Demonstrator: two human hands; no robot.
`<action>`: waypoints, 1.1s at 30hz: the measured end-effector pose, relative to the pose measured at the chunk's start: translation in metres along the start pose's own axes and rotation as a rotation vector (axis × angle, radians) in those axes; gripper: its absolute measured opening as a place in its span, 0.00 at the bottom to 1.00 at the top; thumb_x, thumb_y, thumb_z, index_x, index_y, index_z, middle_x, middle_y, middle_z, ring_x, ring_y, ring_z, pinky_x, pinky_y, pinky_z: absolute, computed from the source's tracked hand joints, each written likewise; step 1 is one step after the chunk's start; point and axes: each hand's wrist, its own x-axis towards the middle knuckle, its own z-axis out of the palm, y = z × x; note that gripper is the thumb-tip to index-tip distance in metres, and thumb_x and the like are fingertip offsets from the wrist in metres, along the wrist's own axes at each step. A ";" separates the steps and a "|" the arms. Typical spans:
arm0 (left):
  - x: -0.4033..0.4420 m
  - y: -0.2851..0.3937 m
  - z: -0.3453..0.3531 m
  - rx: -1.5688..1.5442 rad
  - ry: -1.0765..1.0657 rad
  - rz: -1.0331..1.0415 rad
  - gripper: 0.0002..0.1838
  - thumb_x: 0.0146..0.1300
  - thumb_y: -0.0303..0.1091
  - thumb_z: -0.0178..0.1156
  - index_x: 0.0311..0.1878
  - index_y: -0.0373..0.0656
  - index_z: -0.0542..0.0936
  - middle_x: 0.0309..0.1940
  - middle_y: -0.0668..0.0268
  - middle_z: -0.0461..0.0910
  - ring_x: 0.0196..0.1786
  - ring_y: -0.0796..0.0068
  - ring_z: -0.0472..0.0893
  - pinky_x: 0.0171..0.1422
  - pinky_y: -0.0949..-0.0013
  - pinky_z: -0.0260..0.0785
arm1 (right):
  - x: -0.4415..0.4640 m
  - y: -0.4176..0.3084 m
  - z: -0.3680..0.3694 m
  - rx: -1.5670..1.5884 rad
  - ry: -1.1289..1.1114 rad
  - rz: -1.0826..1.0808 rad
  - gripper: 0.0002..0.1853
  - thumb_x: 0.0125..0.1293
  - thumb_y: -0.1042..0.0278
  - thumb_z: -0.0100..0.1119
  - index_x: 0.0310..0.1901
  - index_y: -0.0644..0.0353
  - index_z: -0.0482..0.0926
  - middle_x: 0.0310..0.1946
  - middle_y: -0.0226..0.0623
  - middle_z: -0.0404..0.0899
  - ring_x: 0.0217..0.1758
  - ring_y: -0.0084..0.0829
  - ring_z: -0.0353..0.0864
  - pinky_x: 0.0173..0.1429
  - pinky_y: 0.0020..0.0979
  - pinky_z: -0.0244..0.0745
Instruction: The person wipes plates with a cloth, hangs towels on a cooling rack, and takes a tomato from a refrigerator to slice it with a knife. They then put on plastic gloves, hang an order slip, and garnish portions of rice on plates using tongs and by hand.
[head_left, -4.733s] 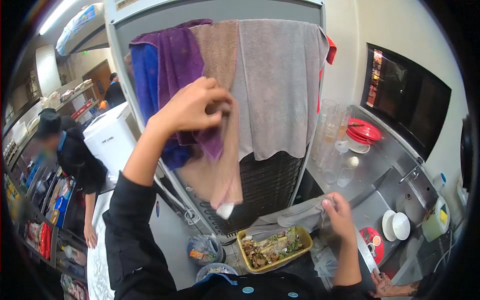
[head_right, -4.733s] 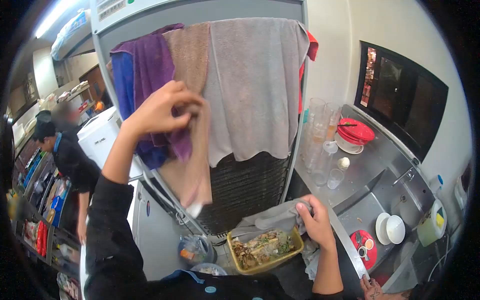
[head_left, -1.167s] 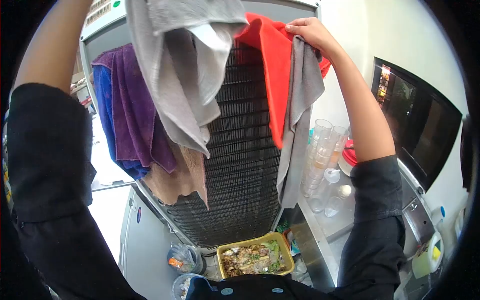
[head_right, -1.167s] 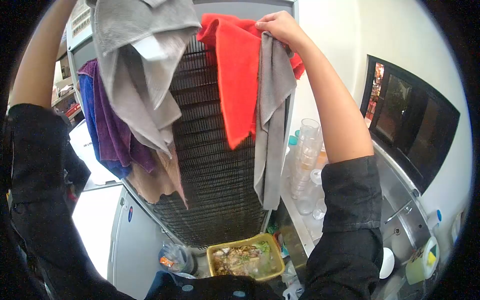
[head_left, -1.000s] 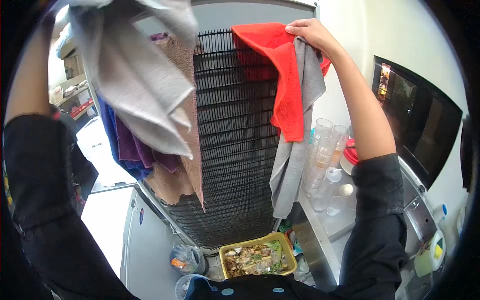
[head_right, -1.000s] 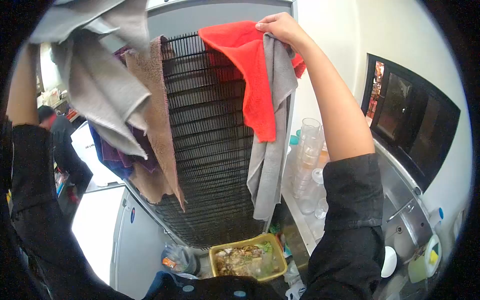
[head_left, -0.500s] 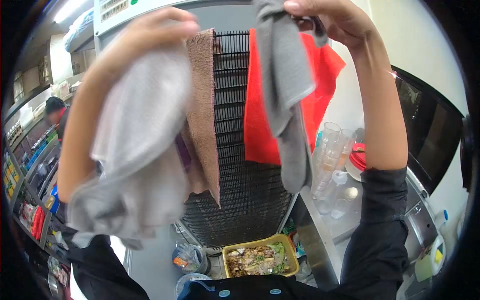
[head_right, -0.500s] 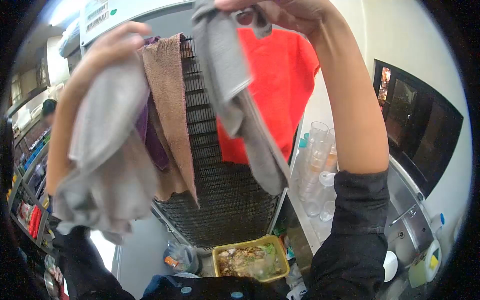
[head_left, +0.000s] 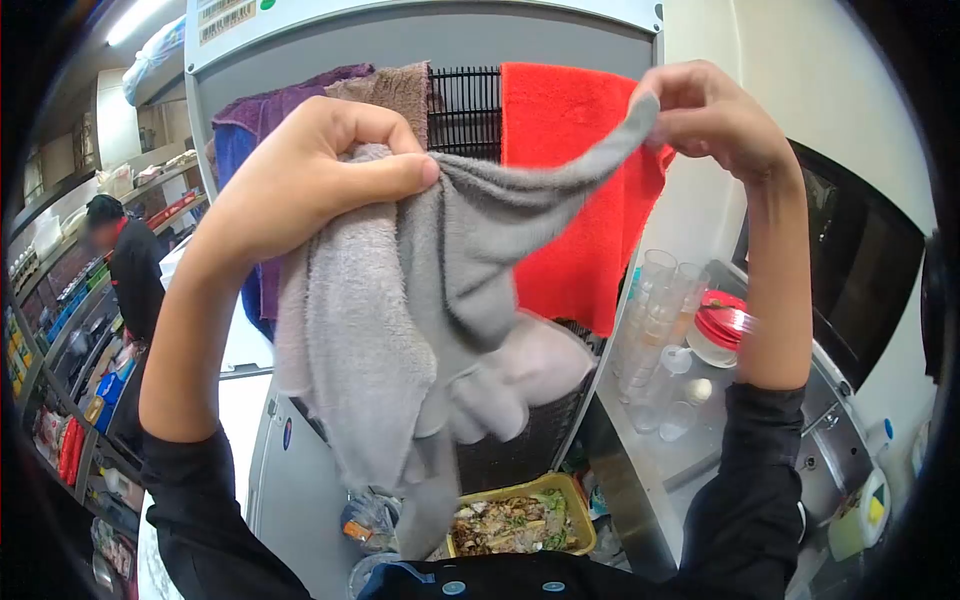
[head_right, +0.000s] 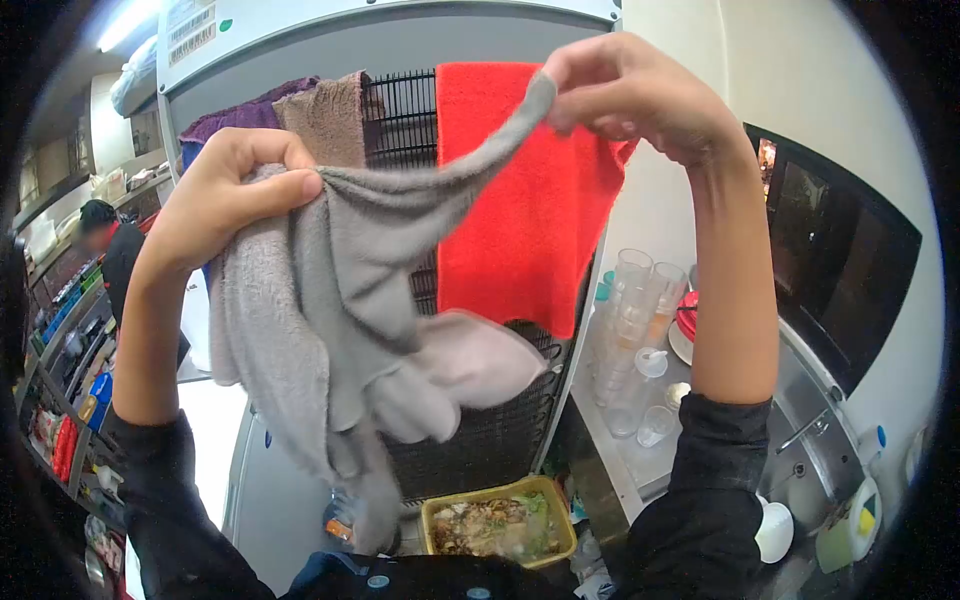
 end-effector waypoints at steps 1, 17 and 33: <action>0.001 -0.001 0.000 0.002 0.001 -0.001 0.12 0.60 0.39 0.61 0.30 0.38 0.80 0.22 0.77 0.73 0.29 0.90 0.69 0.36 0.83 0.60 | 0.002 0.001 0.004 0.001 -0.001 -0.003 0.19 0.50 0.66 0.67 0.45 0.64 0.79 0.30 0.32 0.80 0.30 0.20 0.77 0.29 0.21 0.72; -0.033 -0.011 -0.012 -0.254 0.042 -0.094 0.09 0.52 0.37 0.69 0.29 0.41 0.82 0.26 0.72 0.79 0.30 0.86 0.75 0.38 0.82 0.64 | -0.001 -0.011 0.134 1.018 0.191 -0.249 0.31 0.46 0.68 0.72 0.54 0.65 0.72 0.40 0.34 0.79 0.45 0.22 0.77 0.53 0.24 0.70; 0.091 -0.027 -0.066 0.759 0.716 -0.083 0.13 0.56 0.38 0.62 0.29 0.36 0.83 0.25 0.53 0.81 0.28 0.66 0.80 0.37 0.64 0.72 | 0.161 0.008 -0.003 -0.604 0.845 -0.241 0.06 0.55 0.75 0.52 0.29 0.64 0.79 0.28 0.44 0.80 0.31 0.36 0.79 0.37 0.35 0.73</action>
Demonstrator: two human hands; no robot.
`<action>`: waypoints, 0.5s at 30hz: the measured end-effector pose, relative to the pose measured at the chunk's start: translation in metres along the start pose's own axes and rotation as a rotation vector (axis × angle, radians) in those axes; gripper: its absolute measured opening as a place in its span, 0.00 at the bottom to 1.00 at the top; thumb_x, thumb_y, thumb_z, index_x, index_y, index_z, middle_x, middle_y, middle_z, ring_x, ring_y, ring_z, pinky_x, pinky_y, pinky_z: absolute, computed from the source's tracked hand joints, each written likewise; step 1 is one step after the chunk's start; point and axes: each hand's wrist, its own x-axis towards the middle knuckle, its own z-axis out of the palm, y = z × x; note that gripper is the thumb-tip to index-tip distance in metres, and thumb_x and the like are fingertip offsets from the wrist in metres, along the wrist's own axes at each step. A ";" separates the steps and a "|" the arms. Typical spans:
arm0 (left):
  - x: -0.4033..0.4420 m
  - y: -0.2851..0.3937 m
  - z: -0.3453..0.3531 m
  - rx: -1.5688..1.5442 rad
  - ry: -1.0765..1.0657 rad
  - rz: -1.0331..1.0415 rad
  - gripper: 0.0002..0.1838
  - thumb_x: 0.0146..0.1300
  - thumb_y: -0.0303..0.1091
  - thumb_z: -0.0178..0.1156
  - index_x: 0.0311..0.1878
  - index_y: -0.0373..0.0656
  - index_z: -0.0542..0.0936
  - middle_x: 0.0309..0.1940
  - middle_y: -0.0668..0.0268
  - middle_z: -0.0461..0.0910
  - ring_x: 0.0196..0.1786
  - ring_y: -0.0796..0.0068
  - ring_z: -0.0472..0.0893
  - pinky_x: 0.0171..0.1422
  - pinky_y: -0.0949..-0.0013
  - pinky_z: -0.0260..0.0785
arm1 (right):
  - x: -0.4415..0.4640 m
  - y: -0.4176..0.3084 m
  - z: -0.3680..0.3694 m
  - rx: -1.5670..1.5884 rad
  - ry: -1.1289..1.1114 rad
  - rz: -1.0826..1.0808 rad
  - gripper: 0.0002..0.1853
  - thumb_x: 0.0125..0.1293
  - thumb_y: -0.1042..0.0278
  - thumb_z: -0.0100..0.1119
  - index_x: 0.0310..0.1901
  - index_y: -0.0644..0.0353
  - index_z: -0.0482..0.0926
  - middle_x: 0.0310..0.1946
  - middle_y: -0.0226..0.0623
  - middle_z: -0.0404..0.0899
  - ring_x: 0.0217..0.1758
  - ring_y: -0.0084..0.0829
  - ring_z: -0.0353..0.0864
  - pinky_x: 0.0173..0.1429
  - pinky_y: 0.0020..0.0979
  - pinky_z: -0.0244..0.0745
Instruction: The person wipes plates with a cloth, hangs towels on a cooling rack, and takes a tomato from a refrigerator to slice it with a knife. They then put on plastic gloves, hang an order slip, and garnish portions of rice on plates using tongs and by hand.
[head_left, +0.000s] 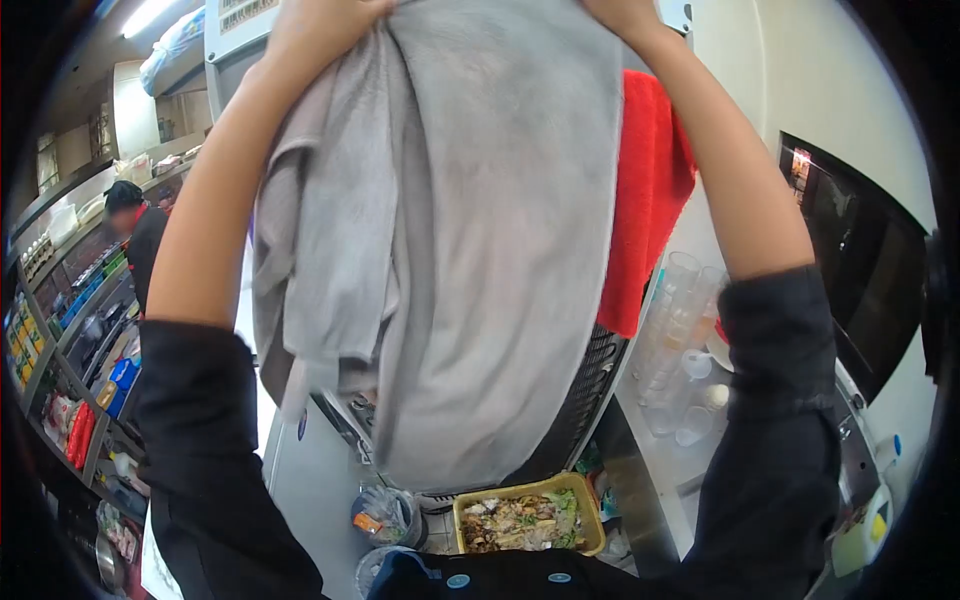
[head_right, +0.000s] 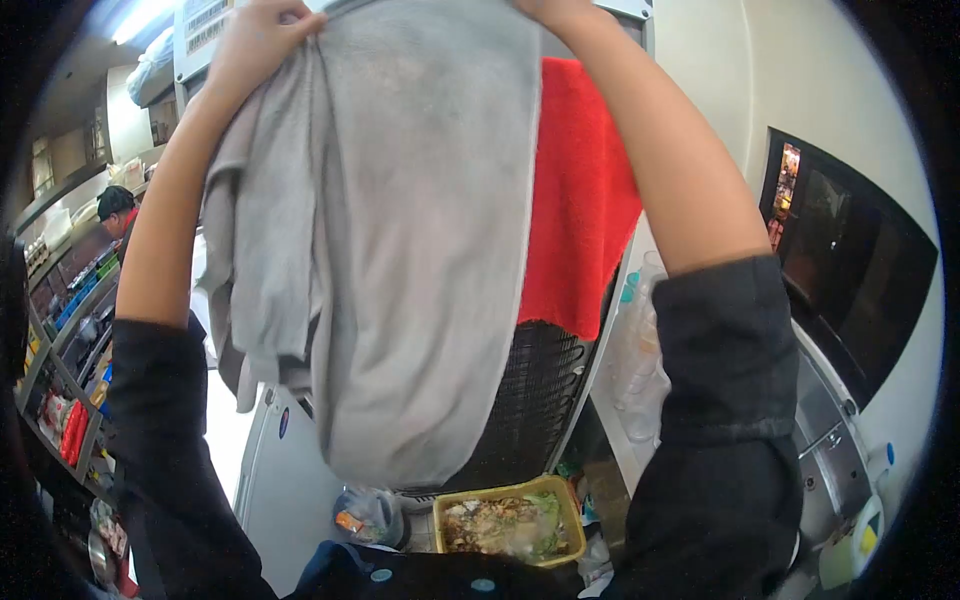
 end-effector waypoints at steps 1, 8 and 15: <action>0.008 -0.006 0.010 -0.006 -0.001 0.007 0.13 0.56 0.38 0.62 0.29 0.36 0.83 0.25 0.53 0.81 0.28 0.66 0.80 0.37 0.64 0.72 | 0.009 0.004 0.013 -0.259 -0.204 -0.012 0.09 0.54 0.72 0.52 0.33 0.62 0.82 0.33 0.48 0.82 0.37 0.43 0.81 0.42 0.41 0.75; 0.004 -0.042 0.018 0.166 -0.189 0.234 0.19 0.51 0.48 0.65 0.35 0.40 0.82 0.30 0.54 0.81 0.35 0.59 0.80 0.43 0.62 0.71 | -0.024 -0.010 -0.008 -0.412 -0.607 0.246 0.12 0.54 0.65 0.55 0.38 0.57 0.84 0.41 0.47 0.82 0.48 0.46 0.79 0.53 0.43 0.73; -0.028 -0.024 0.004 0.219 -0.492 0.136 0.20 0.51 0.47 0.65 0.27 0.35 0.84 0.19 0.55 0.79 0.27 0.61 0.79 0.38 0.63 0.70 | -0.084 -0.025 0.007 -0.058 -0.468 0.246 0.23 0.54 0.54 0.64 0.14 0.66 0.75 0.11 0.36 0.71 0.18 0.31 0.72 0.29 0.34 0.70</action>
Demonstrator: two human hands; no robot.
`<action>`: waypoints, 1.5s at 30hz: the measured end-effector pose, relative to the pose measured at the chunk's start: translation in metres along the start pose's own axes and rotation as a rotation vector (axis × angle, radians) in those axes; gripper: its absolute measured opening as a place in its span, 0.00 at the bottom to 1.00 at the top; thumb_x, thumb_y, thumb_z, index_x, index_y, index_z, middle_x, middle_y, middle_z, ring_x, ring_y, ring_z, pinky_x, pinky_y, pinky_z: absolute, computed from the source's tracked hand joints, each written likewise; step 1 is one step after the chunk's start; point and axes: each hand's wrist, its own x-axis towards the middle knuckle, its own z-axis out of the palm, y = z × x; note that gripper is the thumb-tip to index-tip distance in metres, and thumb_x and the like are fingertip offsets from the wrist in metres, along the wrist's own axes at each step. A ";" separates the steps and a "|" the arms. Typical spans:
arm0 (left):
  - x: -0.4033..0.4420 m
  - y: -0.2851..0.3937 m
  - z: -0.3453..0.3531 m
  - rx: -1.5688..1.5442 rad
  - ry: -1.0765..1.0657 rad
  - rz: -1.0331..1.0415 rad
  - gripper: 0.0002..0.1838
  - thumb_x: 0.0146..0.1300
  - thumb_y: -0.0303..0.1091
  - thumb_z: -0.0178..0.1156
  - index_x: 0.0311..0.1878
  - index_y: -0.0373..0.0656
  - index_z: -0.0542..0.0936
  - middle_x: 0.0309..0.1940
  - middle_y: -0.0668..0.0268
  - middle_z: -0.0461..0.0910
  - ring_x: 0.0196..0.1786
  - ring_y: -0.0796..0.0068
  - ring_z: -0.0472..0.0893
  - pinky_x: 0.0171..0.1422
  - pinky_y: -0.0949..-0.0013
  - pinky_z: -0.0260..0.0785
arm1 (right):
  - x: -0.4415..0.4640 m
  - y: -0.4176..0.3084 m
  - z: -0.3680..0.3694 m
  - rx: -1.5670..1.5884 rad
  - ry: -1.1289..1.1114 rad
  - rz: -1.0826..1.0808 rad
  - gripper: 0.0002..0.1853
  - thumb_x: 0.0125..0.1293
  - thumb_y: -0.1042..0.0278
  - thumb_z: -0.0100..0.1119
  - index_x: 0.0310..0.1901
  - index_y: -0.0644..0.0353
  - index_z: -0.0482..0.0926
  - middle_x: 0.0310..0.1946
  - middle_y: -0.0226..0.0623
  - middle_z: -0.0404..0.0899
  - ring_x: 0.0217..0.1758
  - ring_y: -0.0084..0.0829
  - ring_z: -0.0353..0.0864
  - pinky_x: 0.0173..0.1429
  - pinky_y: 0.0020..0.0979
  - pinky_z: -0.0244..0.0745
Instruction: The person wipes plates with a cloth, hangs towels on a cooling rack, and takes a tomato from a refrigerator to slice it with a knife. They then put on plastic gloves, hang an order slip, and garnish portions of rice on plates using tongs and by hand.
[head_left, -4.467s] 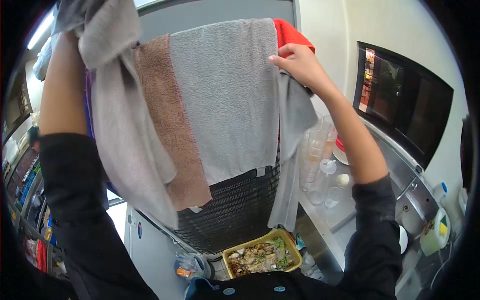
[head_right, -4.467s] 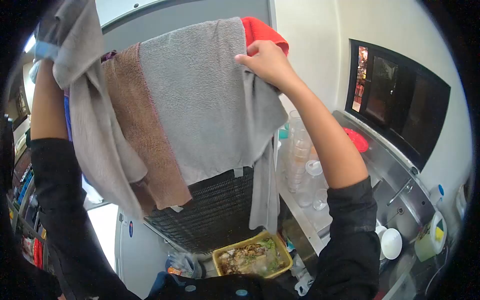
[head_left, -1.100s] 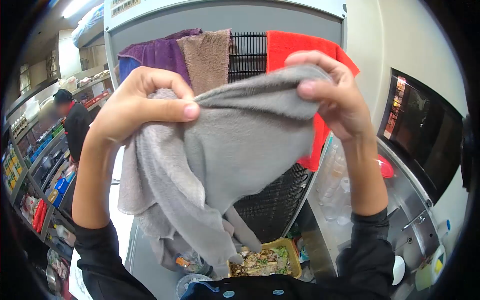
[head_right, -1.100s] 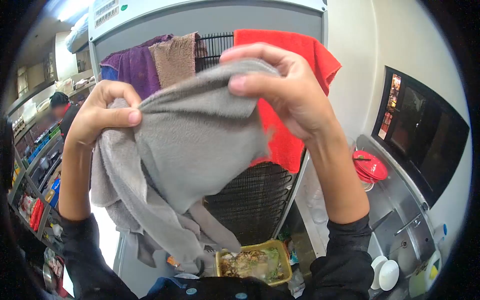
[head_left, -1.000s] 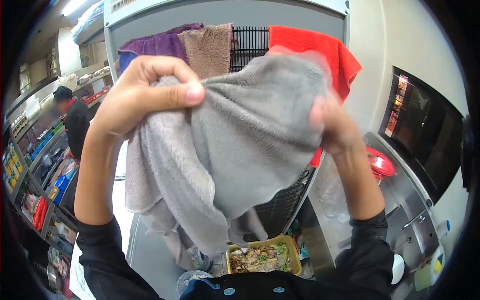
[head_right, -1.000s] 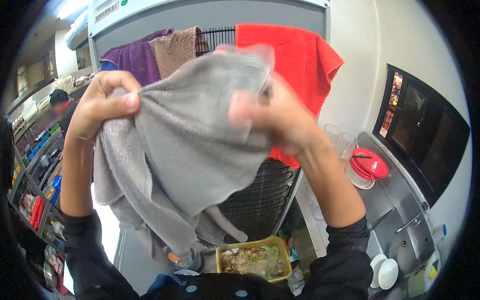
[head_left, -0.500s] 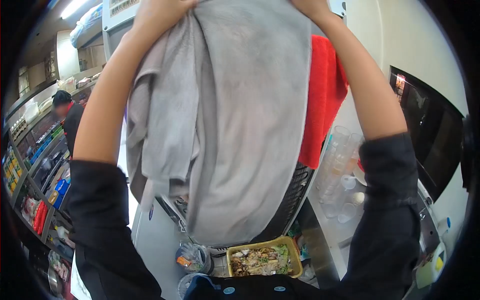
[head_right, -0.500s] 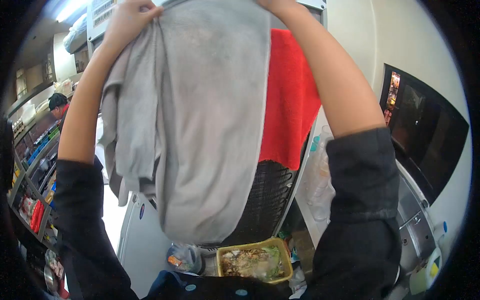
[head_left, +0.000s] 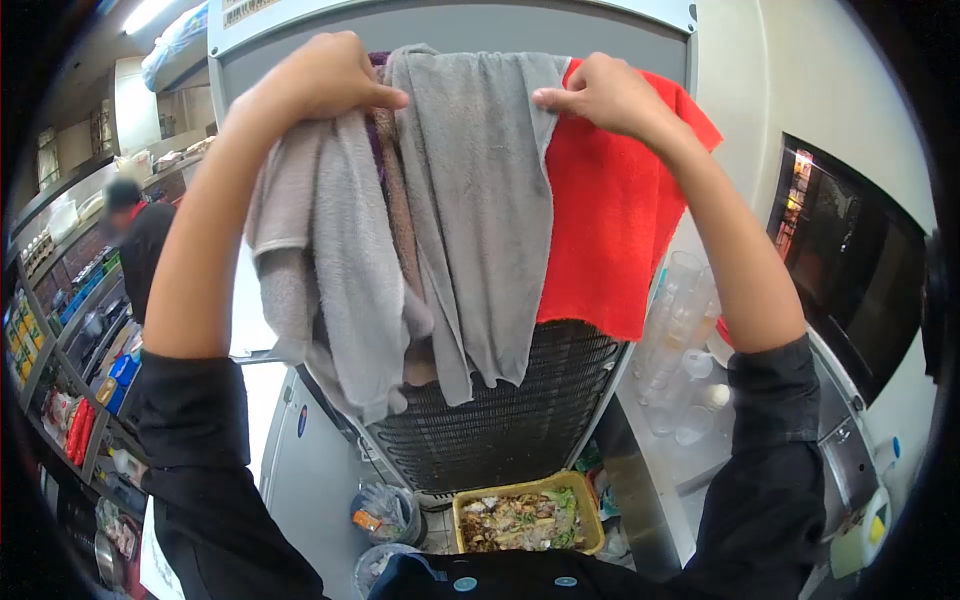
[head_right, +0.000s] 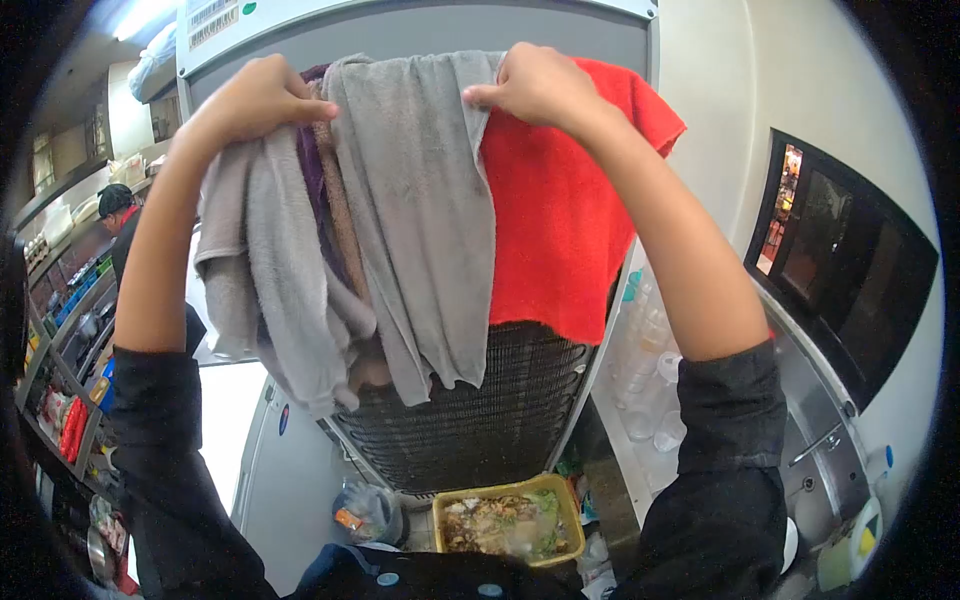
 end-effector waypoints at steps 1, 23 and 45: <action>0.000 0.003 0.008 0.020 -0.022 -0.008 0.20 0.51 0.47 0.65 0.27 0.35 0.84 0.18 0.56 0.79 0.26 0.61 0.79 0.37 0.63 0.70 | -0.003 0.000 0.007 0.025 -0.043 -0.043 0.23 0.52 0.53 0.65 0.13 0.65 0.74 0.11 0.37 0.71 0.20 0.34 0.74 0.33 0.39 0.72; 0.003 0.026 -0.043 -0.746 0.123 0.048 0.27 0.60 0.49 0.61 0.56 0.39 0.75 0.49 0.50 0.77 0.54 0.62 0.74 0.58 0.63 0.65 | -0.020 -0.061 -0.033 0.530 -0.225 -0.274 0.24 0.57 0.49 0.63 0.48 0.59 0.80 0.37 0.34 0.80 0.38 0.23 0.76 0.39 0.24 0.69; -0.029 0.070 0.023 -1.735 0.046 -0.136 0.20 0.67 0.44 0.52 0.48 0.35 0.78 0.39 0.66 0.80 0.41 0.75 0.79 0.50 0.72 0.70 | -0.126 -0.087 -0.032 0.365 -0.187 -0.187 0.28 0.57 0.45 0.59 0.21 0.70 0.78 0.14 0.50 0.73 0.22 0.45 0.78 0.32 0.40 0.72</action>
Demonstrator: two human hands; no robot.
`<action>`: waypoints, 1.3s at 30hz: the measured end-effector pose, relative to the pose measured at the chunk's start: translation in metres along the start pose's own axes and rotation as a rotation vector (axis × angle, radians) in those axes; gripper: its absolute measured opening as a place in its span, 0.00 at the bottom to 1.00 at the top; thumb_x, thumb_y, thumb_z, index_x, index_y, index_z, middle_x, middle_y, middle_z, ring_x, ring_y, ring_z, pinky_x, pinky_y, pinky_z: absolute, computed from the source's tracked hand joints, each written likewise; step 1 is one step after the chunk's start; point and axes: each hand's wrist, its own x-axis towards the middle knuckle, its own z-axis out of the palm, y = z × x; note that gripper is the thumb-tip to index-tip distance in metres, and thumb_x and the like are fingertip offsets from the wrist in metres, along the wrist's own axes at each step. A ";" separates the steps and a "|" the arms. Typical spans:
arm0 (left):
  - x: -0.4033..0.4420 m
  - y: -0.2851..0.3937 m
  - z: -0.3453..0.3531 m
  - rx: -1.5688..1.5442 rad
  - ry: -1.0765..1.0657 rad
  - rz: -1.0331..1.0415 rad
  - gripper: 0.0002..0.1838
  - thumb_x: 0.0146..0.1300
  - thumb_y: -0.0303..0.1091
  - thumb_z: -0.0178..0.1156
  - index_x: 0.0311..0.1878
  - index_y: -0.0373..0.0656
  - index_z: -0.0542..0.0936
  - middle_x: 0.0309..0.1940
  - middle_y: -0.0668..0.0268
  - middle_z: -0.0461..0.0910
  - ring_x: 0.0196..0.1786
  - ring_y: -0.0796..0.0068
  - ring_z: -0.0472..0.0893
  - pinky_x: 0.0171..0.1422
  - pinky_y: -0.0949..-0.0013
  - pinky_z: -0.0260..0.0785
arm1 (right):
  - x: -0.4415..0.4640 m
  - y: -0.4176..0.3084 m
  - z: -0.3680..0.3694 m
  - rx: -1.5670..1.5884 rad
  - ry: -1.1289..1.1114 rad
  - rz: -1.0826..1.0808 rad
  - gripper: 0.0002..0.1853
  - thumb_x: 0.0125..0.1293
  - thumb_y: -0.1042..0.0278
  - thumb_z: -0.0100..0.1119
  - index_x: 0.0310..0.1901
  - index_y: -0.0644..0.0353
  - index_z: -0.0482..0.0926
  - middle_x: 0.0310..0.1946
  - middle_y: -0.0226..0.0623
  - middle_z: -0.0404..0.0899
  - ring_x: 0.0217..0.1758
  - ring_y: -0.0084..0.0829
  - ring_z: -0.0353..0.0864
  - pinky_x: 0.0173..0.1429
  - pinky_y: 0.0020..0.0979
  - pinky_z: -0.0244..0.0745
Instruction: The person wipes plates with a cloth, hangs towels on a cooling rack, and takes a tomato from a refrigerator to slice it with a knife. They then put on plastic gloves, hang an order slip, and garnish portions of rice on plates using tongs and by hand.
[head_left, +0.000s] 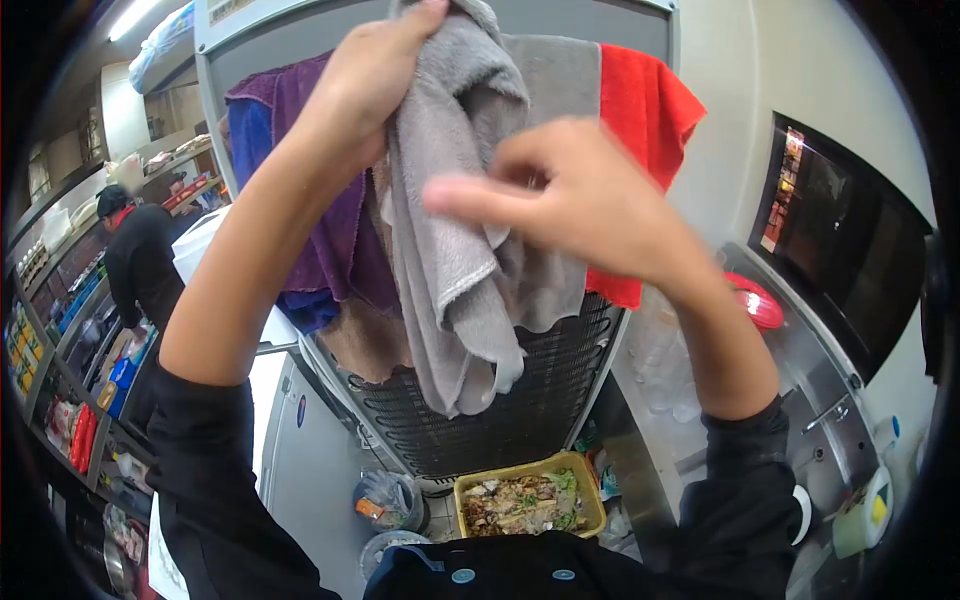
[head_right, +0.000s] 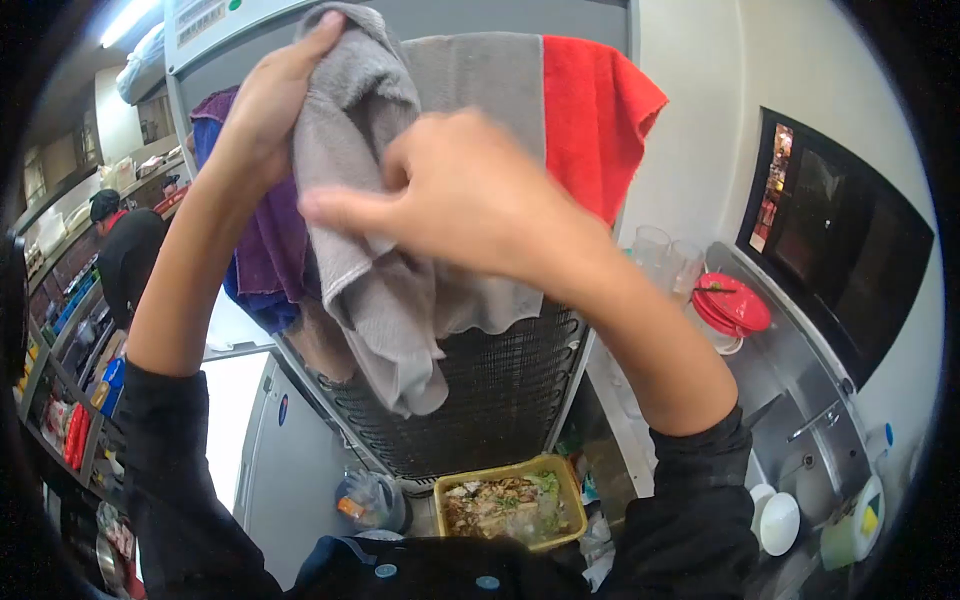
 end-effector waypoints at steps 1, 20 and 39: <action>0.000 0.000 -0.001 -0.004 -0.013 -0.008 0.20 0.67 0.44 0.52 0.48 0.35 0.78 0.39 0.66 0.80 0.41 0.75 0.79 0.50 0.72 0.70 | 0.001 0.015 0.018 0.037 0.054 -0.133 0.24 0.59 0.50 0.59 0.24 0.70 0.79 0.13 0.43 0.71 0.21 0.33 0.78 0.29 0.33 0.72; -0.076 -0.024 0.006 0.638 -0.506 -0.349 0.17 0.57 0.45 0.62 0.44 0.44 0.81 0.30 0.70 0.79 0.24 0.89 0.72 0.24 0.84 0.64 | 0.010 0.047 -0.019 0.576 0.367 -0.181 0.20 0.56 0.57 0.66 0.42 0.66 0.79 0.29 0.34 0.79 0.33 0.20 0.76 0.38 0.23 0.71; -0.038 -0.003 -0.004 1.088 -0.858 -0.139 0.14 0.52 0.40 0.68 0.35 0.39 0.81 0.30 0.62 0.80 0.35 0.71 0.77 0.46 0.71 0.68 | -0.058 0.125 -0.084 0.147 -0.192 -0.011 0.14 0.45 0.69 0.68 0.34 0.66 0.82 0.28 0.36 0.81 0.30 0.24 0.78 0.37 0.26 0.73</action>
